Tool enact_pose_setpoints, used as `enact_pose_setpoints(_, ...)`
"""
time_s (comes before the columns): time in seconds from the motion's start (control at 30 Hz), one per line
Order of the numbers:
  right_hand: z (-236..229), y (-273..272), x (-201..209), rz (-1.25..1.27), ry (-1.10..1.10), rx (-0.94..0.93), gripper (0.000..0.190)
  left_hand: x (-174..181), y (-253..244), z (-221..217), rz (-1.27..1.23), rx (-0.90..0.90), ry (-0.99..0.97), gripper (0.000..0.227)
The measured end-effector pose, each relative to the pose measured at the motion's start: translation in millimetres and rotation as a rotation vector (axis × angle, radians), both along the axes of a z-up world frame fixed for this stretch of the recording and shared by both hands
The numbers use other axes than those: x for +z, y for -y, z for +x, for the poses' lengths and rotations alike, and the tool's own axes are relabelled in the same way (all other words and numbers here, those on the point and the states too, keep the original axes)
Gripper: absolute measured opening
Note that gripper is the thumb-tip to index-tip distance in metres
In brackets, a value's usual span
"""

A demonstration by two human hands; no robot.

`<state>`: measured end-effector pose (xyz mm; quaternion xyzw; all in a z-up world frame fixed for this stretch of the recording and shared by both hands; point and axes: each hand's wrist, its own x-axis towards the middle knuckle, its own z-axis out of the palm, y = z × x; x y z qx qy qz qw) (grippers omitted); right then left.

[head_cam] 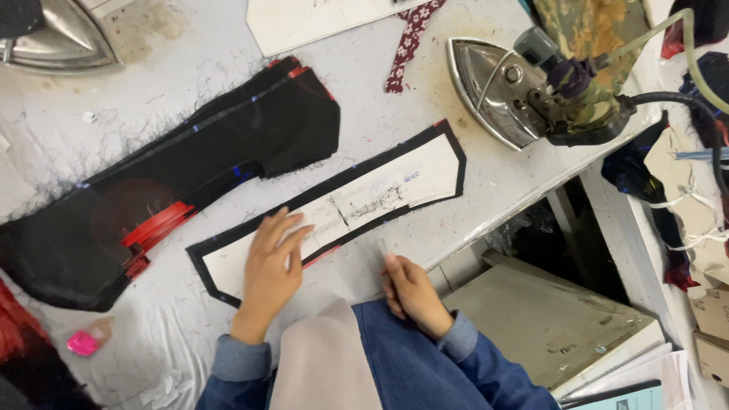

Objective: The person irons a piece of black fabric with a red and blue design on a white table. They use a paper template to guide the ironing process, placing it on the fabric and pressing it with a steam iron. The person repeats this process for multiple pieces of fabric.

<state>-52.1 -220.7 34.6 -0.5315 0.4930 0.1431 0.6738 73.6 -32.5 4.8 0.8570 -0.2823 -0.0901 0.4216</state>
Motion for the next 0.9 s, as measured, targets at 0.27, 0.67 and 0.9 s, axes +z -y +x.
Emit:
enact_pose_setpoints(0.27, 14, -77, -23, -0.060, 0.033, 0.564, 0.046, 10, -50, 10, 0.279, -0.162, -0.160, 0.068)
enact_pose_setpoints(0.67, 22, -116, -34, -0.317, -0.035, 0.571, 0.052, 19, -53, 18, 0.351, -0.265, -0.335, 0.075)
enact_pose_setpoints(0.9, 23, -120, -31, -0.336, -0.067, 0.523, 0.053, 14, -56, 20, 0.338, -0.283, -0.357, 0.076)
